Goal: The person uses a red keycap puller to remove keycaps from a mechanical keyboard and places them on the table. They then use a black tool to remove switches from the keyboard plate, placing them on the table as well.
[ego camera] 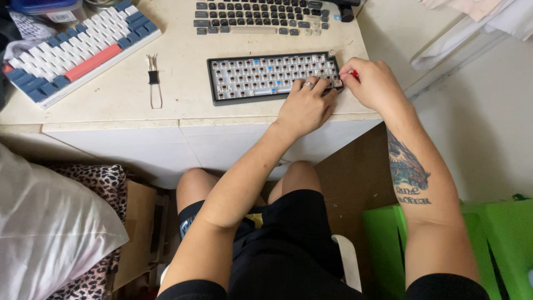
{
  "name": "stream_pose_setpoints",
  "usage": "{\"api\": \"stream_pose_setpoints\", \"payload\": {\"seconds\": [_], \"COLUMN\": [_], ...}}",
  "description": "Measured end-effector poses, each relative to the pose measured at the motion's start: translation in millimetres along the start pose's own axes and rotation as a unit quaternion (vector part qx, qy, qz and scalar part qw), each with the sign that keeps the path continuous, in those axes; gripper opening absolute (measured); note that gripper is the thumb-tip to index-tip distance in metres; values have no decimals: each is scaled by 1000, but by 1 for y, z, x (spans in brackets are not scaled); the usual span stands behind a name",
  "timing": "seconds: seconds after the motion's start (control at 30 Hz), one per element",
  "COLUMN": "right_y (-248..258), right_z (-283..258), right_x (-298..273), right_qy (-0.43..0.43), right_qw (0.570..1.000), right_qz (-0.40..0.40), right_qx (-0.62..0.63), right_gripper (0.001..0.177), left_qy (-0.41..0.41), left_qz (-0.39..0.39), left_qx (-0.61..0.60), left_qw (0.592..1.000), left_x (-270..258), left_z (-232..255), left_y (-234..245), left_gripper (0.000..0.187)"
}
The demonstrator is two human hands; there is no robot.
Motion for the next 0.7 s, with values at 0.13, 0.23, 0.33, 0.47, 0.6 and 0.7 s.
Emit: {"api": "stream_pose_setpoints", "payload": {"seconds": [0.13, 0.23, 0.33, 0.47, 0.6, 0.7], "right_y": [-3, -5, -8, -13, -18, -20], "right_z": [0, 3, 7, 15, 20, 21], "right_x": [7, 13, 19, 27, 37, 39], "right_qy": [16, 23, 32, 36, 61, 45], "right_qw": [1000, 999, 999, 997, 992, 990], "right_qz": [-3, -16, -30, -59, -93, -116], "right_qx": [-4, -17, -31, -46, -65, -72], "right_gripper": [13, 13, 13, 12, 13, 13], "left_qy": [-2, 1, 5, 6, 0, 3], "left_qz": [18, 30, 20, 15, 16, 14], "left_qx": [-1, -4, -1, -2, 2, 0], "left_qw": [1000, 1000, 1000, 1000, 1000, 1000], "left_x": [0, -1, -1, 0, 0, 0], "left_z": [0, 0, -1, -1, 0, 0], "left_y": [0, -2, -5, -5, -2, 0], "left_gripper": [29, 29, 28, 26, 25, 25]}}
Point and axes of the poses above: each hand's wrist, its own x-axis towards the middle knuckle, its own y-axis out of the back of the hand, z = x × y, the point moved 3 cm from there along x, towards the middle knuckle, and after that the axes turned 6 degrees about z, right-handed, at the moved point
